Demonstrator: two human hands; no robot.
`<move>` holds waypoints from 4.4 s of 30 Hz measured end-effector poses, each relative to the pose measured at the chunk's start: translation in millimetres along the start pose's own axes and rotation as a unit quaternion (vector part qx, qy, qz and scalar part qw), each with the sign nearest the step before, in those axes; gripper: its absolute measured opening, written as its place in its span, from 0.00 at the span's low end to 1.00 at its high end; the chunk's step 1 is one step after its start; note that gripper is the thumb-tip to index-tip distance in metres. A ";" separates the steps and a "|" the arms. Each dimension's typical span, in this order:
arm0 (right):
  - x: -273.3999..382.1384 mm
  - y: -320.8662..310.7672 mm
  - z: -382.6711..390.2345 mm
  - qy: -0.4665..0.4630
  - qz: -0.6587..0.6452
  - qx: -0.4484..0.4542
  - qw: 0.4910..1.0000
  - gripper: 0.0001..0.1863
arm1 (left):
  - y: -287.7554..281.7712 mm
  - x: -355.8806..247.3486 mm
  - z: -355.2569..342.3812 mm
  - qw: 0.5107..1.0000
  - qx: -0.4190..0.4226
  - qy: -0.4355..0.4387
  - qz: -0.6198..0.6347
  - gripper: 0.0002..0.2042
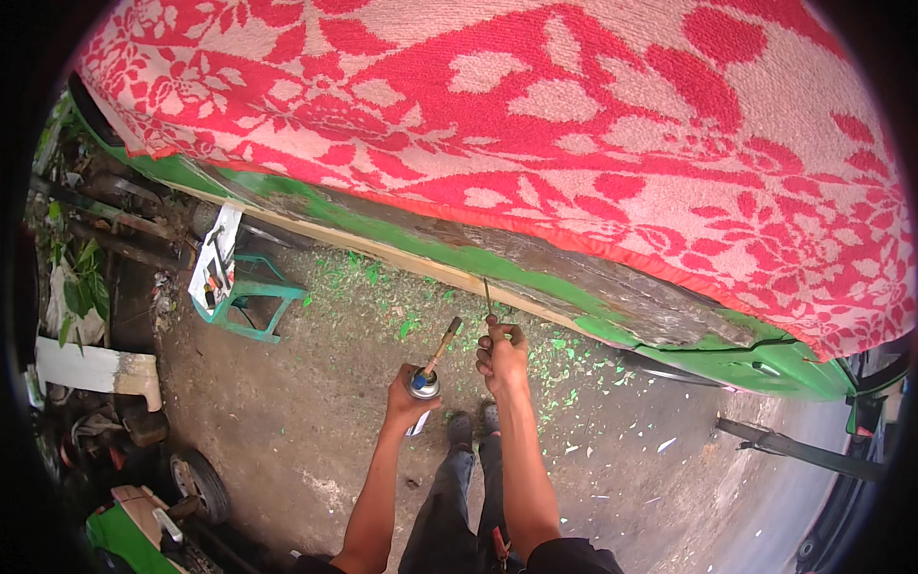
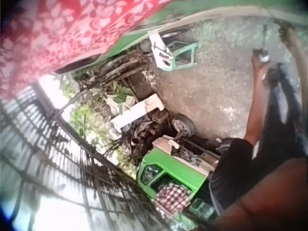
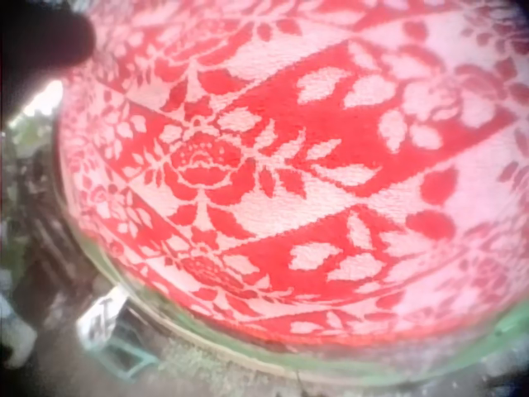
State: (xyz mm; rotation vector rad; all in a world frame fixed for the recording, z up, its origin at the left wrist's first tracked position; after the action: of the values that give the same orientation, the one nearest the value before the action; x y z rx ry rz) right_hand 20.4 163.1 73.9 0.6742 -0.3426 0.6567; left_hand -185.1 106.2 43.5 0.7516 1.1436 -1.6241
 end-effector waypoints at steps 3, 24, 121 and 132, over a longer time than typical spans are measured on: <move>-4.5 -1.1 -3.0 0.006 0.009 0.001 1.000 0.08 | 1.7 2.6 -0.8 1.000 0.001 -0.012 -0.004 0.27; -1.2 -0.9 6.9 -0.003 -0.003 0.001 1.000 0.08 | -0.2 5.9 4.0 1.000 -0.004 -0.009 0.001 0.26; 19.7 -131.6 1.7 -0.064 -0.053 -0.133 0.988 0.06 | 8.6 38.0 53.0 1.000 -0.010 -0.025 0.000 0.27; 38.7 -113.2 47.2 0.007 -0.009 -0.033 0.999 0.08 | 65.8 -2.3 31.6 0.999 0.037 0.020 -0.002 0.26</move>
State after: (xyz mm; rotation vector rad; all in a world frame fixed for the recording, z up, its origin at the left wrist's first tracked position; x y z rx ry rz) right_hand 119.9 81.6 75.3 0.6086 -0.3426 0.6296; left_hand -120.9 72.2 35.6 0.8335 1.1199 -1.6681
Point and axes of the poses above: each hand's wrist, its own z-axis away from the middle knuckle, its own y-axis out of the palm, x = y × z, the point moved 7 cm from there along -z, towards the middle knuckle, and after that the axes turned 2 degrees about -z, right-handed, at the moved point
